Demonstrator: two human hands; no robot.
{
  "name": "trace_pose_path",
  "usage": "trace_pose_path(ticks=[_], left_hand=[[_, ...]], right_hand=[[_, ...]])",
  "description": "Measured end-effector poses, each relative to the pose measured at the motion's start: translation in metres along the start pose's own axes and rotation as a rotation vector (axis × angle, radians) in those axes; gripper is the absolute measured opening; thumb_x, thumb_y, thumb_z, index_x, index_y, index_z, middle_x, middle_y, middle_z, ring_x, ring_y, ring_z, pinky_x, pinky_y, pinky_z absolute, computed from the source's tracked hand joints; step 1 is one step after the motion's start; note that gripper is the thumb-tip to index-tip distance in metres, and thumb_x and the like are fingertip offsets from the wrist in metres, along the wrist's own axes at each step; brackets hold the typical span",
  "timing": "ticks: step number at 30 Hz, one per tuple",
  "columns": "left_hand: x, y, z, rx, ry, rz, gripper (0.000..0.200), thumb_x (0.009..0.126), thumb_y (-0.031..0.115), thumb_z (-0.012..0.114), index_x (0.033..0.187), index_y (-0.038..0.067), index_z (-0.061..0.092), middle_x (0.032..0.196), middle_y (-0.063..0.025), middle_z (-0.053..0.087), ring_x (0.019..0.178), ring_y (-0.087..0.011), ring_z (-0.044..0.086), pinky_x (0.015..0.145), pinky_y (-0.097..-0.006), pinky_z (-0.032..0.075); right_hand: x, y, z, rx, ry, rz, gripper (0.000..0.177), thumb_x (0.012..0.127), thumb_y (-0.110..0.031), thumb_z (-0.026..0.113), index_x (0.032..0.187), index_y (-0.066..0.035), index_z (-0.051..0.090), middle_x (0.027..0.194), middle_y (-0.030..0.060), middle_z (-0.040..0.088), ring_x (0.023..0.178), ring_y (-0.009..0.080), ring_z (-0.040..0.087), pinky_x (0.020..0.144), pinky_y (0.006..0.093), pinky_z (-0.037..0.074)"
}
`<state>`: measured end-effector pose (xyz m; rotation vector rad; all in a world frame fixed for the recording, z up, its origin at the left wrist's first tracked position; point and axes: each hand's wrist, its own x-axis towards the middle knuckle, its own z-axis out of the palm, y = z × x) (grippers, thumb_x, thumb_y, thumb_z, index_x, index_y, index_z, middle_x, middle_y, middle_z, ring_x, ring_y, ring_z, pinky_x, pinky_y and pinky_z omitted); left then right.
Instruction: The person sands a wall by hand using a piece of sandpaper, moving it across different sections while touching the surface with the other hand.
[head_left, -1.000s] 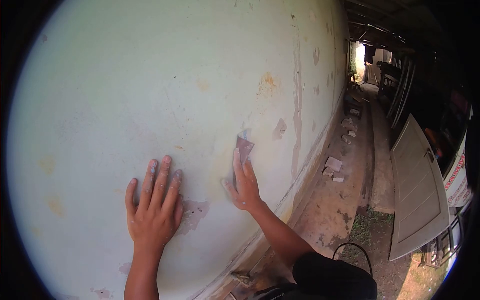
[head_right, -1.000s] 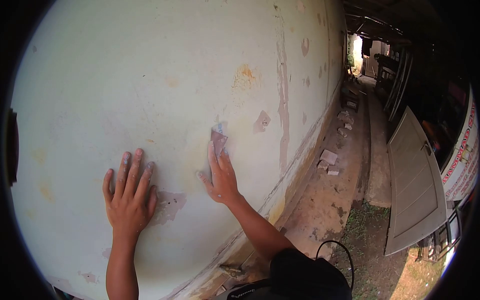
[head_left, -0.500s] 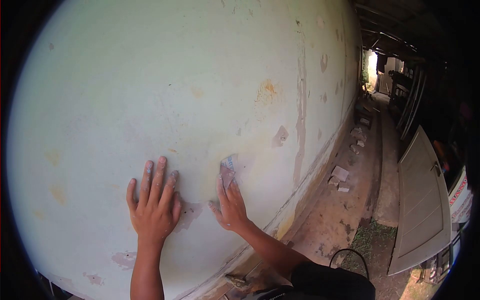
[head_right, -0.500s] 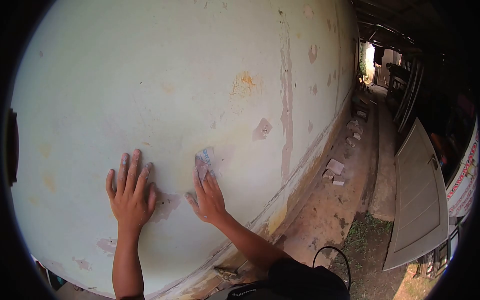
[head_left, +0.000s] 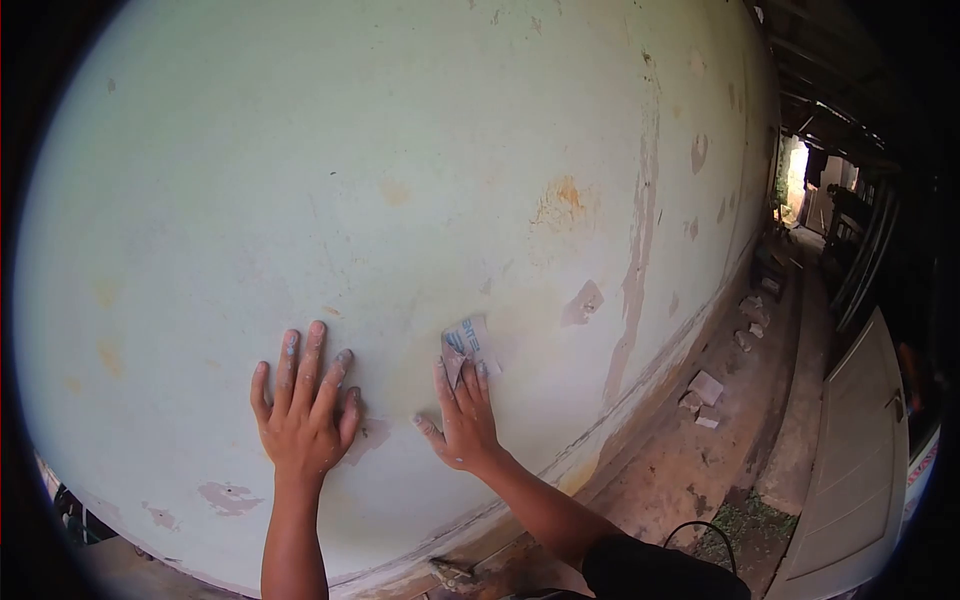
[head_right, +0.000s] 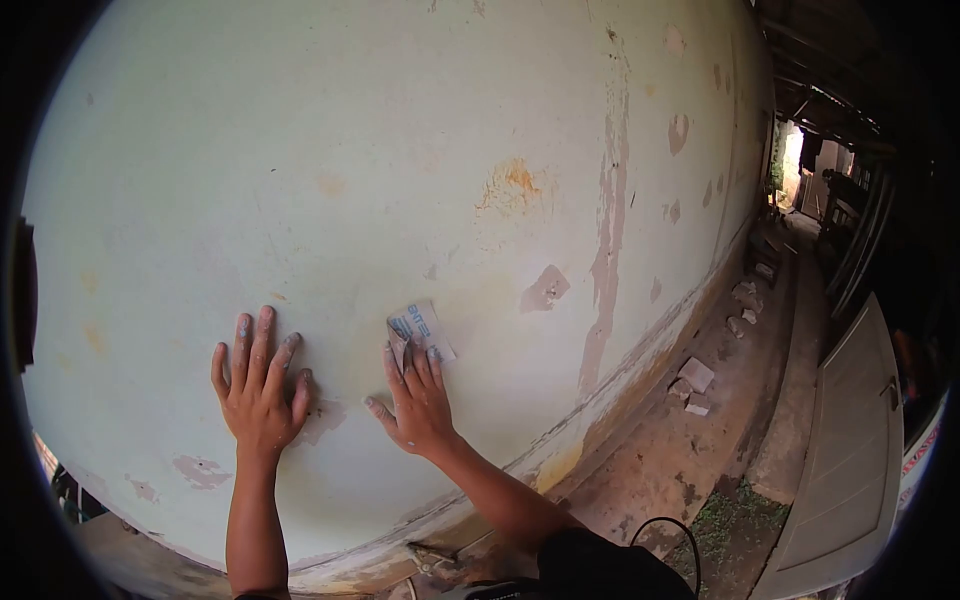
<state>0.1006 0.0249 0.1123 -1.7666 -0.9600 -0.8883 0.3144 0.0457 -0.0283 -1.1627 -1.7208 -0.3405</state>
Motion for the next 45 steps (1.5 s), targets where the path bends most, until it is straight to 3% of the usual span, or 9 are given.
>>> trace_pose_path(ticks=[3,7,14,27,30,33,36,40,45], left_hand=[[0.002,0.001,0.0,0.026,0.009,0.0,0.033,0.089,0.03,0.068,0.122,0.027,0.074,0.158,-0.0009,0.058,0.149,-0.0233,0.05,0.126,-0.0481,0.024],[0.001,0.0,0.002,0.032,0.006,0.01,0.033,0.089,0.03,0.068,0.121,0.026,0.074,0.157,-0.0031,0.059,0.148,-0.0256,0.051,0.125,-0.0486,0.024],[-0.001,-0.001,0.003,0.027,0.029,0.054,0.039,0.087,0.026,0.065,0.125,0.018,0.071,0.158,-0.0108,0.057,0.151,-0.0312,0.047,0.126,-0.0508,0.023],[-0.002,0.002,0.007,0.006,0.041,0.022,0.041,0.085,0.024,0.065,0.125,0.017,0.07,0.158,-0.0112,0.057,0.151,-0.0316,0.047,0.126,-0.0501,0.022],[-0.001,0.003,0.005,-0.002,0.041,0.033,0.041,0.084,0.024,0.065,0.125,0.017,0.07,0.158,-0.0105,0.058,0.151,-0.0309,0.048,0.126,-0.0491,0.022],[0.0,0.003,0.005,-0.009,0.053,-0.008,0.029,0.089,0.027,0.064,0.116,0.021,0.075,0.155,-0.0041,0.061,0.147,-0.0249,0.053,0.125,-0.0465,0.024],[-0.004,0.0,0.007,-0.029,0.064,0.039,0.039,0.084,0.023,0.066,0.122,0.017,0.071,0.156,-0.0095,0.06,0.149,-0.029,0.05,0.126,-0.0471,0.023],[-0.002,0.002,0.003,-0.052,0.071,0.022,0.036,0.083,0.022,0.066,0.119,0.017,0.071,0.156,-0.0076,0.06,0.149,-0.0267,0.051,0.125,-0.0469,0.025],[-0.007,-0.008,-0.002,-0.155,0.043,0.02,0.028,0.086,0.019,0.066,0.114,0.015,0.069,0.156,-0.004,0.06,0.147,-0.0233,0.052,0.124,-0.0464,0.027]], right_hand=[[0.016,0.031,-0.024,-0.044,-0.008,0.059,0.082,0.104,-0.042,0.06,0.164,0.004,0.03,0.163,0.0358,0.034,0.154,0.0559,0.027,0.124,0.0662,0.019],[0.1,0.069,-0.073,0.108,0.383,0.246,0.074,0.108,-0.031,0.054,0.167,0.0,0.023,0.165,0.0321,0.034,0.154,0.0554,0.023,0.126,0.0652,0.012],[0.031,0.012,-0.022,0.126,0.129,0.061,0.074,0.106,-0.04,0.057,0.165,-0.002,0.033,0.167,0.0303,0.032,0.157,0.052,0.022,0.124,0.0677,0.013],[0.103,0.002,-0.044,0.059,0.335,0.045,0.065,0.106,-0.032,0.054,0.163,-0.004,0.039,0.166,0.0265,0.039,0.154,0.0535,0.028,0.123,0.067,0.018],[0.056,-0.013,-0.014,-0.069,0.122,-0.233,0.065,0.105,-0.037,0.059,0.163,-0.013,0.043,0.155,0.0175,0.056,0.152,0.0408,0.041,0.121,0.0638,0.027],[0.057,0.018,-0.022,-0.164,0.148,-0.217,0.063,0.104,-0.039,0.061,0.161,-0.016,0.048,0.156,0.014,0.056,0.149,0.0361,0.045,0.122,0.0623,0.027],[0.106,0.038,-0.061,-0.086,0.393,-0.046,0.059,0.104,-0.02,0.058,0.16,-0.006,0.047,0.157,0.0256,0.05,0.147,0.0504,0.041,0.123,0.0643,0.023],[0.151,0.023,-0.077,0.117,0.539,0.088,0.06,0.105,-0.014,0.053,0.163,-0.002,0.04,0.164,0.0277,0.041,0.156,0.0503,0.029,0.125,0.0641,0.019],[0.077,-0.027,-0.016,-0.078,0.136,-0.186,0.063,0.105,-0.034,0.058,0.162,-0.01,0.044,0.162,0.0196,0.048,0.154,0.0485,0.034,0.123,0.0659,0.024]])
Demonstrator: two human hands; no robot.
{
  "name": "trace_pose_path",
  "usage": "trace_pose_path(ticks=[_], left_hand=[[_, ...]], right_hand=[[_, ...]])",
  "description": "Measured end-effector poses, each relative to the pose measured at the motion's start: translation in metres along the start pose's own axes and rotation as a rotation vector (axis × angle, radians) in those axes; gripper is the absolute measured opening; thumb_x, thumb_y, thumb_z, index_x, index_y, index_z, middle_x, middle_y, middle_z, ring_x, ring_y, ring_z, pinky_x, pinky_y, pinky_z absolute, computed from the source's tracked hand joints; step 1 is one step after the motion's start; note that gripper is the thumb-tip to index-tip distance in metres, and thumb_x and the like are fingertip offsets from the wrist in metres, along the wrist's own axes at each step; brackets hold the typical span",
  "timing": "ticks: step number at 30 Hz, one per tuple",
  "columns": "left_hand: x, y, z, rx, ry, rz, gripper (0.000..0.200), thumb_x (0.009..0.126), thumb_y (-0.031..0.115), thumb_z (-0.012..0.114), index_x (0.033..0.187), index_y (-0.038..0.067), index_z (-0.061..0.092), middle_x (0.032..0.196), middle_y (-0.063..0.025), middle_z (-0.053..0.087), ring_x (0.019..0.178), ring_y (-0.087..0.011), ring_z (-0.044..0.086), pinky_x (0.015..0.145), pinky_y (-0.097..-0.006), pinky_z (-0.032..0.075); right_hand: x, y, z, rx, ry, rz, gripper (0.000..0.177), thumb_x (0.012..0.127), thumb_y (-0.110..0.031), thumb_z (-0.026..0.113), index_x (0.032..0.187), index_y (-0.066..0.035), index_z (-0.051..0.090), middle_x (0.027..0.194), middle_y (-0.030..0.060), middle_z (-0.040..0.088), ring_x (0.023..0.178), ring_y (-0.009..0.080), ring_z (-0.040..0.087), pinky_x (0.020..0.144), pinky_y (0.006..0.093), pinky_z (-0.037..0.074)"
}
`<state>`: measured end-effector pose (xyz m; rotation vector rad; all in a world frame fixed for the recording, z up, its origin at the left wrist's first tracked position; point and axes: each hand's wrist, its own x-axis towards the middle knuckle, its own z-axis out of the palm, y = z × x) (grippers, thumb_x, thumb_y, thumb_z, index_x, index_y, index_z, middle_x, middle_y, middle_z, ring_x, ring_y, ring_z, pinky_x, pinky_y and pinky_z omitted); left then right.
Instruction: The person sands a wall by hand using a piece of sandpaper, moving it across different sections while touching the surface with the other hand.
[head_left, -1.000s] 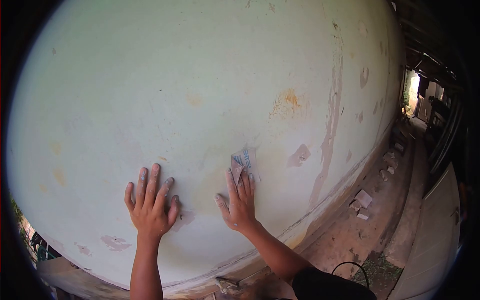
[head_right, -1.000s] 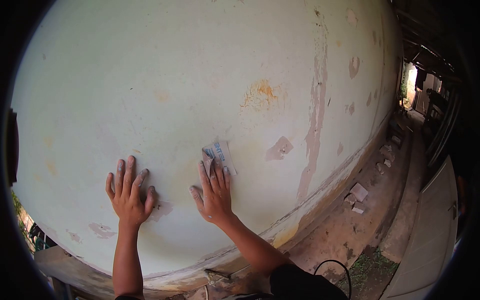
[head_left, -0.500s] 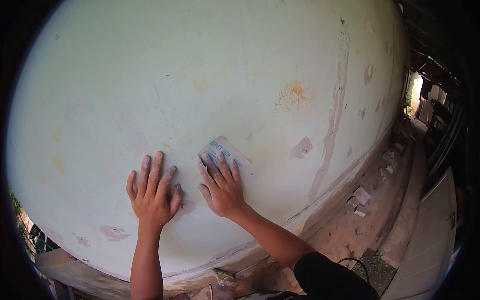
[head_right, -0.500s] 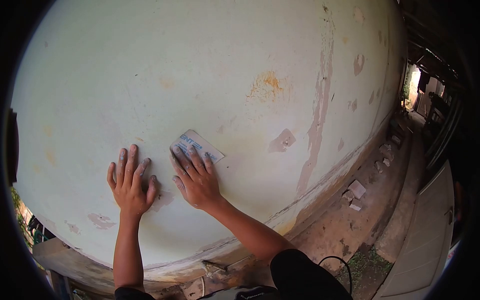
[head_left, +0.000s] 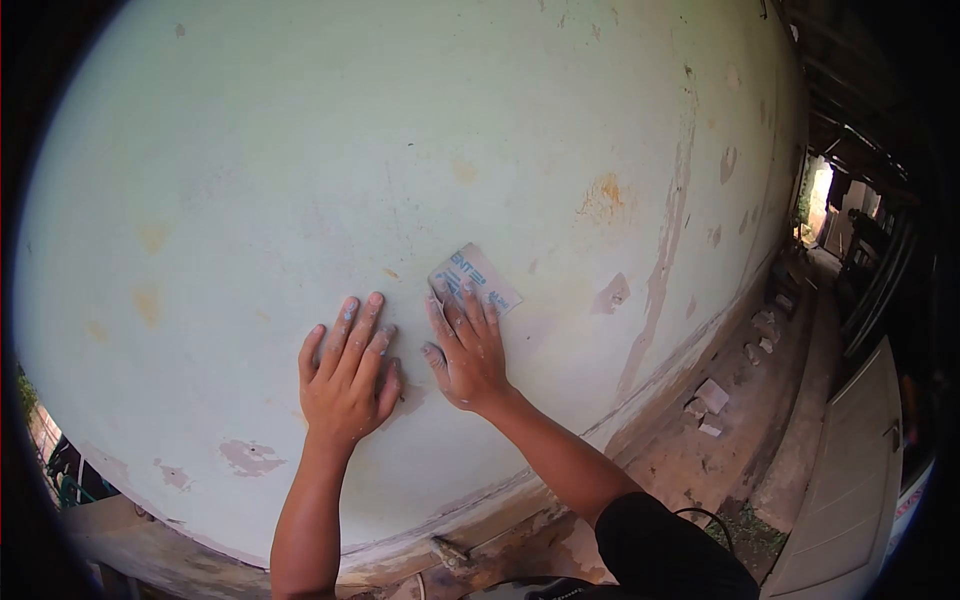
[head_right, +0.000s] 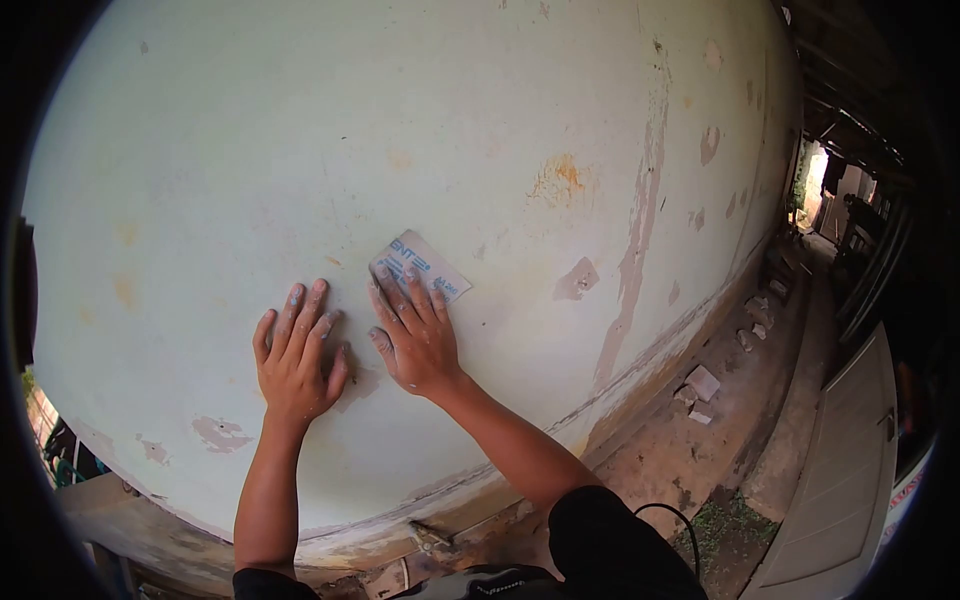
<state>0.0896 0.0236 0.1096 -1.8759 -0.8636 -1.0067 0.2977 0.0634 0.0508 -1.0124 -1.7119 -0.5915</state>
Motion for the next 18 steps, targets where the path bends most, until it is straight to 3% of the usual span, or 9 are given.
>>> trace_pose_path(ticks=[3,5,7,11,13,15,18], left_hand=[[-0.009,-0.016,-0.01,-0.048,0.006,0.018,0.036,0.085,0.018,0.066,0.12,0.012,0.068,0.158,-0.0072,0.058,0.15,-0.0271,0.05,0.125,-0.049,0.025],[-0.016,-0.029,-0.021,0.042,-0.002,-0.019,0.044,0.086,0.02,0.066,0.129,0.014,0.069,0.16,-0.0073,0.056,0.151,-0.027,0.047,0.126,-0.0489,0.023],[-0.024,-0.04,-0.03,0.072,0.015,-0.03,0.048,0.086,0.022,0.065,0.134,0.015,0.068,0.161,-0.0066,0.055,0.152,-0.0268,0.046,0.127,-0.0489,0.022],[-0.031,-0.046,-0.031,0.099,0.007,-0.048,0.051,0.088,0.026,0.066,0.139,0.018,0.068,0.163,-0.0049,0.053,0.153,-0.0268,0.045,0.127,-0.0491,0.021],[-0.03,-0.048,-0.031,0.098,0.008,-0.044,0.051,0.088,0.027,0.066,0.138,0.017,0.068,0.163,-0.0047,0.053,0.153,-0.0263,0.045,0.127,-0.0488,0.021],[-0.032,-0.05,-0.032,0.05,-0.004,-0.038,0.049,0.088,0.026,0.067,0.137,0.016,0.068,0.163,-0.0048,0.053,0.152,-0.0259,0.046,0.127,-0.049,0.022],[-0.037,-0.057,-0.036,0.012,0.001,-0.016,0.047,0.088,0.023,0.067,0.135,0.015,0.069,0.162,-0.0044,0.053,0.152,-0.0252,0.047,0.127,-0.0477,0.023]], right_hand=[[-0.008,0.016,-0.009,-0.095,-0.073,0.021,0.063,0.104,-0.035,0.061,0.162,-0.015,0.046,0.16,0.0214,0.049,0.151,0.0476,0.038,0.123,0.065,0.024],[0.02,0.034,-0.028,-0.069,0.108,0.156,0.067,0.105,-0.029,0.058,0.165,-0.008,0.037,0.163,0.0284,0.041,0.154,0.0496,0.032,0.126,0.0643,0.017],[0.055,0.05,-0.042,-0.011,0.273,0.308,0.069,0.109,-0.028,0.051,0.168,-0.004,0.025,0.168,0.0275,0.033,0.156,0.0513,0.024,0.127,0.0626,0.013],[0.084,0.015,-0.022,-0.017,0.381,0.362,0.07,0.109,-0.029,0.051,0.169,-0.004,0.024,0.172,0.0263,0.026,0.159,0.0497,0.02,0.127,0.062,0.012],[0.066,-0.031,-0.008,-0.06,0.184,0.191,0.075,0.107,-0.036,0.055,0.169,-0.005,0.025,0.173,0.0228,0.027,0.16,0.0473,0.02,0.127,0.0631,0.013],[0.033,-0.054,0.007,-0.075,-0.037,0.013,0.074,0.105,-0.043,0.058,0.167,-0.01,0.033,0.166,0.0224,0.041,0.159,0.0434,0.027,0.126,0.0633,0.018],[0.021,-0.029,-0.01,-0.155,-0.158,-0.067,0.07,0.106,-0.04,0.058,0.166,-0.013,0.036,0.162,0.0261,0.045,0.157,0.0425,0.031,0.126,0.0609,0.021]])
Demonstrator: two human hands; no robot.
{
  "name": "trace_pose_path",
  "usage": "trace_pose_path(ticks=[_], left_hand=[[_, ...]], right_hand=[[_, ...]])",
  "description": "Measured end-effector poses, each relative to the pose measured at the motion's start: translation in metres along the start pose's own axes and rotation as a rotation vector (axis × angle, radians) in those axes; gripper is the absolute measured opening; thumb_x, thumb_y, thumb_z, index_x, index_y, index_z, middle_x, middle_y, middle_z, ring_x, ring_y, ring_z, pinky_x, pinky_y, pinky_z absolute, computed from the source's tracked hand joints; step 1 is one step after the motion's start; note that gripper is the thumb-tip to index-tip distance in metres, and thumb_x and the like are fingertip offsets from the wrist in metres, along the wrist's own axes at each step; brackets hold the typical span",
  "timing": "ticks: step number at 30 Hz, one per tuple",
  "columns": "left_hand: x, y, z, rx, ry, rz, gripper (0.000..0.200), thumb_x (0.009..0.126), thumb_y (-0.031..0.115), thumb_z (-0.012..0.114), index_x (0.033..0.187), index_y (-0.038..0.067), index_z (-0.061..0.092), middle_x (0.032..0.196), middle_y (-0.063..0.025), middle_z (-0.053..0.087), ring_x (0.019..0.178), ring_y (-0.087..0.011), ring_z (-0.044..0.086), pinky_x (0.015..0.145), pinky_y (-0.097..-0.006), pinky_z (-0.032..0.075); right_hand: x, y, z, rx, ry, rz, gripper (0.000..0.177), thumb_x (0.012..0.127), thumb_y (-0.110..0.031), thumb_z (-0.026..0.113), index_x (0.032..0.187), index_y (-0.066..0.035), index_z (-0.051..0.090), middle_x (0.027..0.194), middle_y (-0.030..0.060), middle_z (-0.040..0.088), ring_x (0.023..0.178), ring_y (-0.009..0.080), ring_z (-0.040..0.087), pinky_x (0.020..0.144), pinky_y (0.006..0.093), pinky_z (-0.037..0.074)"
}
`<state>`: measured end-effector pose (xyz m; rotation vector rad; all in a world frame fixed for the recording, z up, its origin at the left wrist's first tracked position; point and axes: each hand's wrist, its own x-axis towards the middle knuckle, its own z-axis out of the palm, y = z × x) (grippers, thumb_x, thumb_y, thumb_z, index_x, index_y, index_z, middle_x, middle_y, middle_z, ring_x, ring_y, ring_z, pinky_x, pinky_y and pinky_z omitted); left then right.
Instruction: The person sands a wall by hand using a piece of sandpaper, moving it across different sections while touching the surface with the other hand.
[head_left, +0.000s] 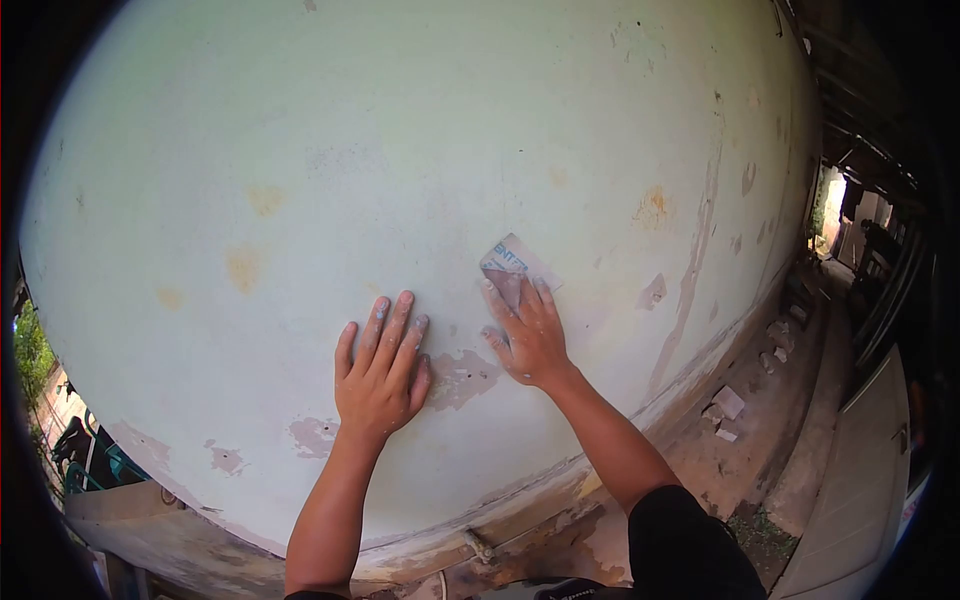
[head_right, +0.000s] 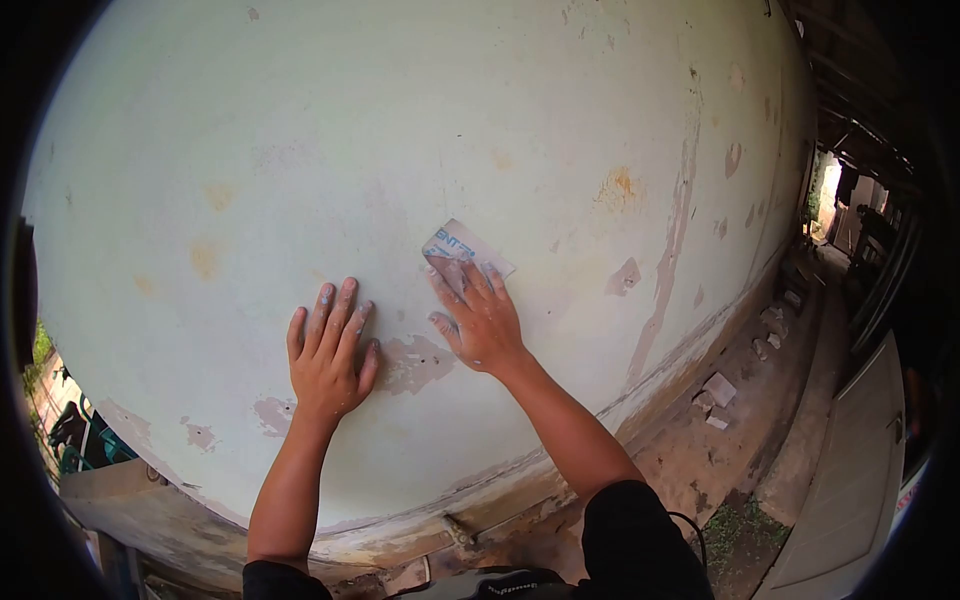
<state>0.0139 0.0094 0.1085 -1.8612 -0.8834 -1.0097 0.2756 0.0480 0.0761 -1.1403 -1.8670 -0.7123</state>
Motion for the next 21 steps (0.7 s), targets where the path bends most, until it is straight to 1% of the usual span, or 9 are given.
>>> trace_pose_path(ticks=[4,6,9,12,13,16,18,20,21], left_hand=[[-0.005,-0.008,-0.009,-0.014,0.012,-0.019,0.048,0.088,0.021,0.066,0.136,0.015,0.068,0.161,-0.0033,0.055,0.151,-0.0241,0.047,0.127,-0.0466,0.024],[-0.006,-0.009,-0.008,-0.003,0.002,-0.035,0.048,0.088,0.021,0.066,0.135,0.014,0.068,0.16,-0.0031,0.056,0.151,-0.024,0.047,0.127,-0.0468,0.023],[-0.004,-0.005,-0.005,0.017,0.035,-0.036,0.047,0.088,0.021,0.065,0.134,0.014,0.068,0.161,-0.0034,0.055,0.152,-0.0241,0.046,0.127,-0.0469,0.023],[-0.002,-0.003,-0.006,0.0,0.045,-0.036,0.045,0.088,0.021,0.065,0.132,0.014,0.068,0.161,-0.004,0.054,0.152,-0.0245,0.046,0.127,-0.0467,0.022],[-0.002,-0.003,-0.007,-0.005,0.037,-0.043,0.044,0.088,0.021,0.064,0.131,0.014,0.068,0.161,-0.0041,0.054,0.153,-0.0246,0.046,0.127,-0.0465,0.022],[-0.004,-0.004,-0.006,0.008,0.033,-0.034,0.044,0.087,0.02,0.064,0.131,0.014,0.068,0.162,-0.0046,0.054,0.153,-0.0247,0.045,0.127,-0.0463,0.022],[-0.003,-0.004,-0.006,0.011,0.034,-0.023,0.044,0.087,0.019,0.064,0.131,0.014,0.068,0.162,-0.0048,0.054,0.153,-0.0247,0.045,0.127,-0.0461,0.022],[-0.003,-0.002,-0.006,0.01,0.039,-0.029,0.045,0.087,0.019,0.065,0.131,0.014,0.068,0.162,-0.005,0.054,0.153,-0.0246,0.045,0.127,-0.0459,0.022],[-0.003,-0.002,-0.006,0.01,0.041,-0.032,0.044,0.086,0.018,0.065,0.13,0.014,0.068,0.161,-0.0051,0.054,0.153,-0.0247,0.045,0.127,-0.0457,0.022]], right_hand=[[0.037,0.061,-0.025,-0.04,0.196,0.214,0.069,0.108,-0.033,0.056,0.168,-0.01,0.031,0.163,0.0278,0.042,0.156,0.044,0.031,0.127,0.059,0.019],[0.054,0.082,-0.036,0.192,0.466,0.432,0.071,0.109,-0.031,0.053,0.169,-0.007,0.025,0.168,0.0276,0.034,0.158,0.0452,0.026,0.128,0.0598,0.015],[0.055,0.035,-0.016,0.132,0.427,0.41,0.072,0.11,-0.033,0.05,0.169,-0.005,0.021,0.172,0.0258,0.028,0.16,0.0454,0.021,0.128,0.0599,0.012],[0.011,-0.016,0.002,0.078,0.125,0.139,0.07,0.11,-0.036,0.05,0.169,-0.01,0.025,0.171,0.0251,0.029,0.16,0.0445,0.02,0.129,0.0595,0.012],[0.0,-0.017,0.006,0.035,0.005,0.062,0.07,0.109,-0.035,0.052,0.169,-0.011,0.025,0.17,0.0253,0.031,0.16,0.0438,0.022,0.129,0.0587,0.013],[0.0,0.035,-0.009,-0.148,-0.08,-0.012,0.07,0.108,-0.033,0.055,0.169,-0.013,0.027,0.166,0.026,0.039,0.157,0.0429,0.03,0.13,0.0571,0.015],[0.025,0.065,-0.029,-0.118,0.139,0.137,0.07,0.108,-0.028,0.054,0.169,-0.011,0.025,0.161,0.0267,0.044,0.153,0.0448,0.035,0.13,0.0559,0.017],[0.052,0.09,-0.053,0.054,0.341,0.348,0.066,0.112,-0.026,0.046,0.17,-0.009,0.021,0.166,0.0286,0.037,0.155,0.0466,0.03,0.13,0.0549,0.016],[0.062,0.099,-0.053,0.048,0.338,0.346,0.066,0.112,-0.026,0.046,0.17,-0.009,0.021,0.166,0.0286,0.037,0.155,0.0466,0.03,0.13,0.0549,0.016]])
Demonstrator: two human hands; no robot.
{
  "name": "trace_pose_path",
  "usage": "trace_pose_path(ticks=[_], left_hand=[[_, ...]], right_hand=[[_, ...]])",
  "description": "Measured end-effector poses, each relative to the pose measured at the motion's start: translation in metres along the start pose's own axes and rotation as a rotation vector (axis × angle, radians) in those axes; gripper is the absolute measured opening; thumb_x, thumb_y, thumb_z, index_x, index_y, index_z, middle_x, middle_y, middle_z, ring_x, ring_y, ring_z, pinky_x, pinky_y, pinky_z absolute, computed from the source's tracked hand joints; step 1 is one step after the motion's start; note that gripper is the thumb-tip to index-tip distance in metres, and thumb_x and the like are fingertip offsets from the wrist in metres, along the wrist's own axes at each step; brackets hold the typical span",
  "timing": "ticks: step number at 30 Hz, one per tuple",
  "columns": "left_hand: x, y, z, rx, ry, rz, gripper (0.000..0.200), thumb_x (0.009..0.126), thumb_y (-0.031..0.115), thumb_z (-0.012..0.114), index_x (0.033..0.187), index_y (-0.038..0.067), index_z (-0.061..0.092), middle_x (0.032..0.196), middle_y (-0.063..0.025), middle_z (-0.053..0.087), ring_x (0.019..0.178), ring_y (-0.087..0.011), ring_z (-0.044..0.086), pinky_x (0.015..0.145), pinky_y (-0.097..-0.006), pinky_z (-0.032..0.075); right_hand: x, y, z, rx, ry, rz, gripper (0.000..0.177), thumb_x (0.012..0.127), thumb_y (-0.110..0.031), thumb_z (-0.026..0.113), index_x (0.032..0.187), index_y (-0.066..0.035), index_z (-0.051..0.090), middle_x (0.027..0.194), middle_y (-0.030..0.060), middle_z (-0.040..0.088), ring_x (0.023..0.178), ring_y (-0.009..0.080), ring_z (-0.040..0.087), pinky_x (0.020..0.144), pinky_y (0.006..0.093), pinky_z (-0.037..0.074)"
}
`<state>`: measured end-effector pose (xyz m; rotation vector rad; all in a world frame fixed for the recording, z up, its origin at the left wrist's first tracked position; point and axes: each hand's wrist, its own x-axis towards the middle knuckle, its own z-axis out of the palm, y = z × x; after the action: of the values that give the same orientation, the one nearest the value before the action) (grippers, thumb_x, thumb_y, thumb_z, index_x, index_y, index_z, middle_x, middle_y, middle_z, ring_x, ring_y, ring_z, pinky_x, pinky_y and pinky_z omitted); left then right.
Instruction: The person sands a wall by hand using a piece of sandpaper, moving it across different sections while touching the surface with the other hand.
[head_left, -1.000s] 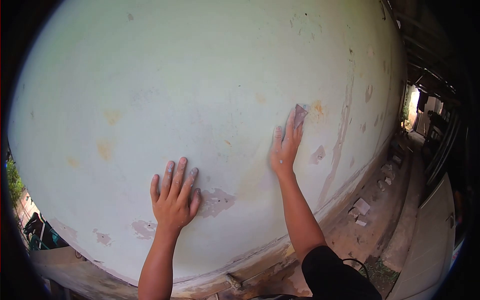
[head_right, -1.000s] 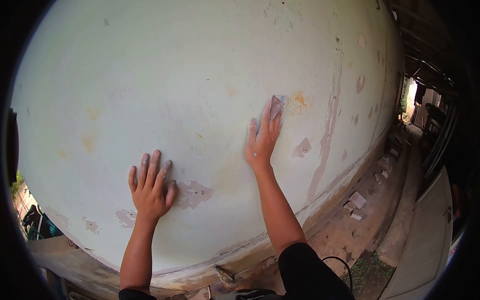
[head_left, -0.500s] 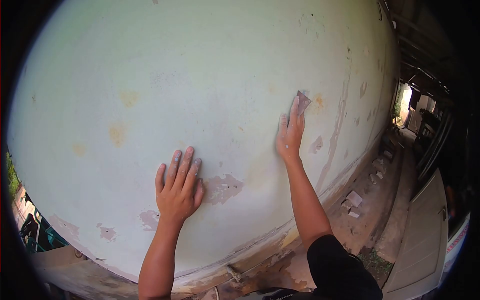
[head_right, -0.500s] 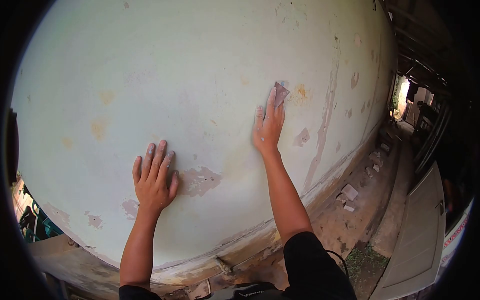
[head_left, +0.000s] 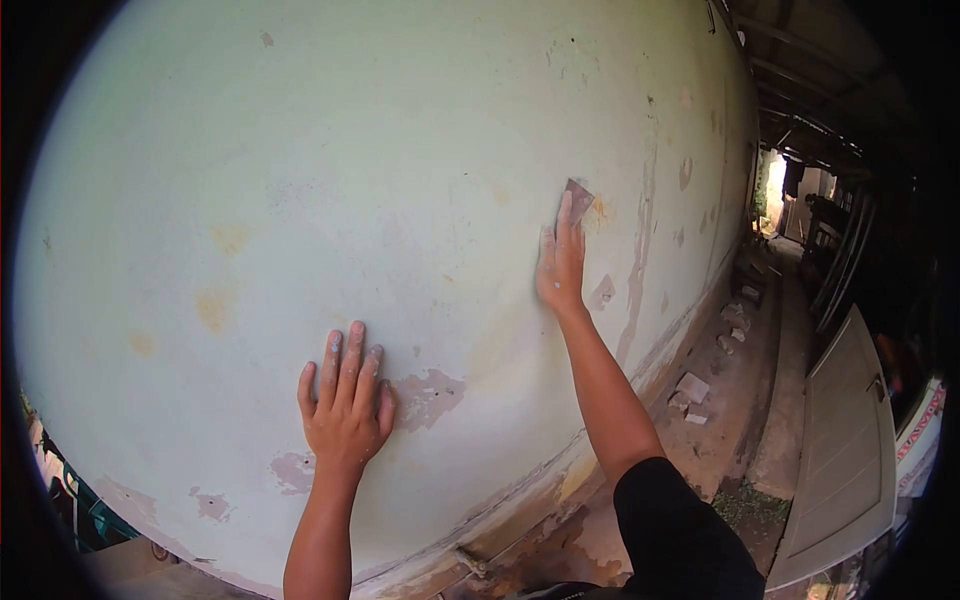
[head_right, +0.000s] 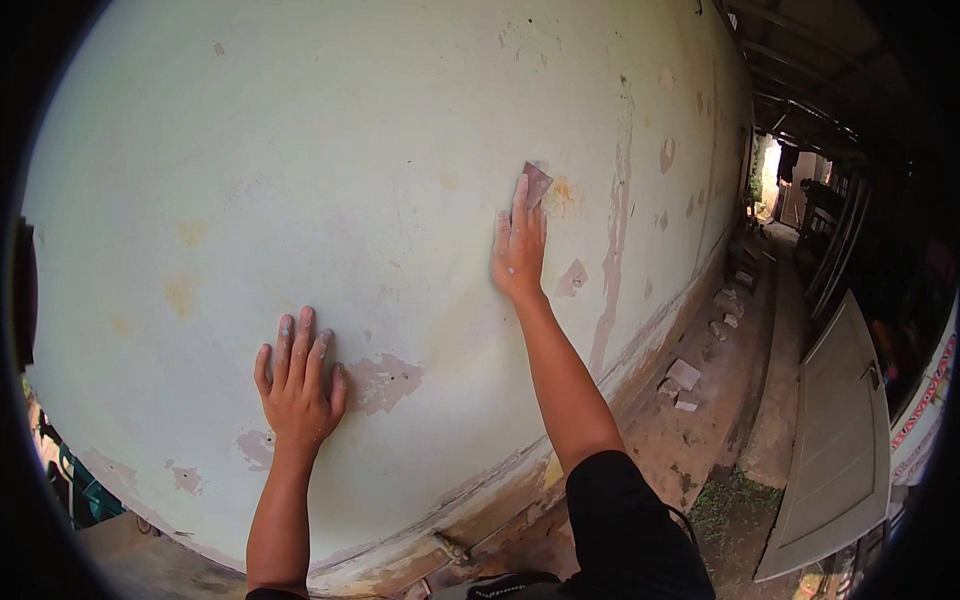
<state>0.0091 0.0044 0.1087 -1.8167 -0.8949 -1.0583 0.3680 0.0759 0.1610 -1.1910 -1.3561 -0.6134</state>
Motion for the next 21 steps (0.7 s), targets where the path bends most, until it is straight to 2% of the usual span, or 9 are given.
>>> trace_pose_path(ticks=[2,6,8,11,12,15,16,18,21], left_hand=[[-0.001,0.002,0.0,-0.009,0.003,-0.005,0.044,0.086,0.018,0.065,0.13,0.014,0.068,0.161,-0.0052,0.054,0.153,-0.0247,0.045,0.127,-0.0455,0.023],[0.0,0.001,0.0,-0.018,0.015,-0.009,0.041,0.086,0.017,0.065,0.126,0.014,0.068,0.161,-0.0052,0.055,0.152,-0.0248,0.046,0.126,-0.0455,0.023],[-0.001,0.003,-0.001,-0.028,0.004,-0.01,0.04,0.086,0.017,0.065,0.125,0.014,0.068,0.161,-0.0053,0.055,0.152,-0.0248,0.046,0.126,-0.0455,0.023],[0.001,0.002,-0.002,-0.003,-0.001,-0.027,0.034,0.089,0.02,0.065,0.121,0.017,0.073,0.158,-0.001,0.058,0.148,-0.0209,0.051,0.124,-0.0438,0.027],[0.001,0.002,-0.002,0.005,0.001,-0.019,0.033,0.089,0.02,0.065,0.121,0.017,0.073,0.158,-0.0009,0.058,0.148,-0.0207,0.051,0.123,-0.0436,0.027],[0.0,0.001,-0.002,0.013,0.004,-0.015,0.032,0.089,0.02,0.065,0.119,0.017,0.073,0.158,-0.0008,0.058,0.148,-0.0203,0.052,0.123,-0.0433,0.028],[0.0,0.002,0.0,0.013,0.011,-0.011,0.031,0.089,0.02,0.064,0.119,0.017,0.073,0.158,-0.0007,0.058,0.148,-0.02,0.052,0.123,-0.0432,0.028],[-0.002,0.002,0.002,-0.001,0.008,-0.009,0.034,0.087,0.019,0.065,0.12,0.015,0.07,0.159,-0.0028,0.057,0.149,-0.0223,0.049,0.124,-0.0443,0.026],[-0.001,0.002,0.002,-0.016,0.006,-0.004,0.037,0.085,0.017,0.066,0.121,0.013,0.068,0.16,-0.0049,0.056,0.151,-0.0248,0.047,0.125,-0.0453,0.024]], right_hand=[[0.011,0.011,0.01,0.174,0.133,0.187,0.064,0.113,-0.027,0.042,0.17,-0.009,0.019,0.17,0.0273,0.029,0.159,0.0461,0.022,0.13,0.0566,0.014],[-0.065,-0.067,0.029,0.034,-0.119,-0.11,0.068,0.111,-0.033,0.045,0.17,-0.009,0.02,0.173,0.0263,0.023,0.162,0.0461,0.013,0.129,0.0602,0.012],[-0.106,-0.072,0.029,-0.031,-0.299,-0.21,0.071,0.109,-0.032,0.051,0.17,-0.009,0.022,0.169,0.0294,0.029,0.16,0.047,0.021,0.129,0.0587,0.016],[-0.103,-0.027,0.016,-0.172,-0.332,-0.178,0.073,0.107,-0.029,0.055,0.169,-0.009,0.024,0.164,0.0324,0.037,0.155,0.0485,0.03,0.129,0.0572,0.02],[-0.089,-0.007,0.014,-0.139,-0.187,-0.146,0.072,0.106,-0.023,0.057,0.169,-0.009,0.025,0.159,0.0338,0.042,0.15,0.049,0.037,0.129,0.0562,0.023],[-0.028,0.03,-0.007,0.012,0.041,0.115,0.062,0.111,-0.014,0.042,0.17,-0.008,0.021,0.164,0.0289,0.039,0.15,0.0502,0.036,0.128,0.0556,0.023],[-0.011,0.048,-0.007,0.19,0.082,0.2,0.061,0.113,-0.016,0.04,0.17,-0.008,0.019,0.167,0.0283,0.035,0.154,0.0491,0.032,0.128,0.055,0.022],[-0.003,0.042,-0.003,0.141,0.076,0.285,0.062,0.113,-0.016,0.041,0.17,-0.005,0.019,0.17,0.0282,0.029,0.157,0.0484,0.025,0.129,0.0526,0.021],[-0.05,-0.024,0.014,0.116,-0.029,0.084,0.068,0.11,-0.02,0.049,0.17,-0.006,0.02,0.171,0.0292,0.025,0.16,0.0518,0.015,0.128,0.0581,0.018]])
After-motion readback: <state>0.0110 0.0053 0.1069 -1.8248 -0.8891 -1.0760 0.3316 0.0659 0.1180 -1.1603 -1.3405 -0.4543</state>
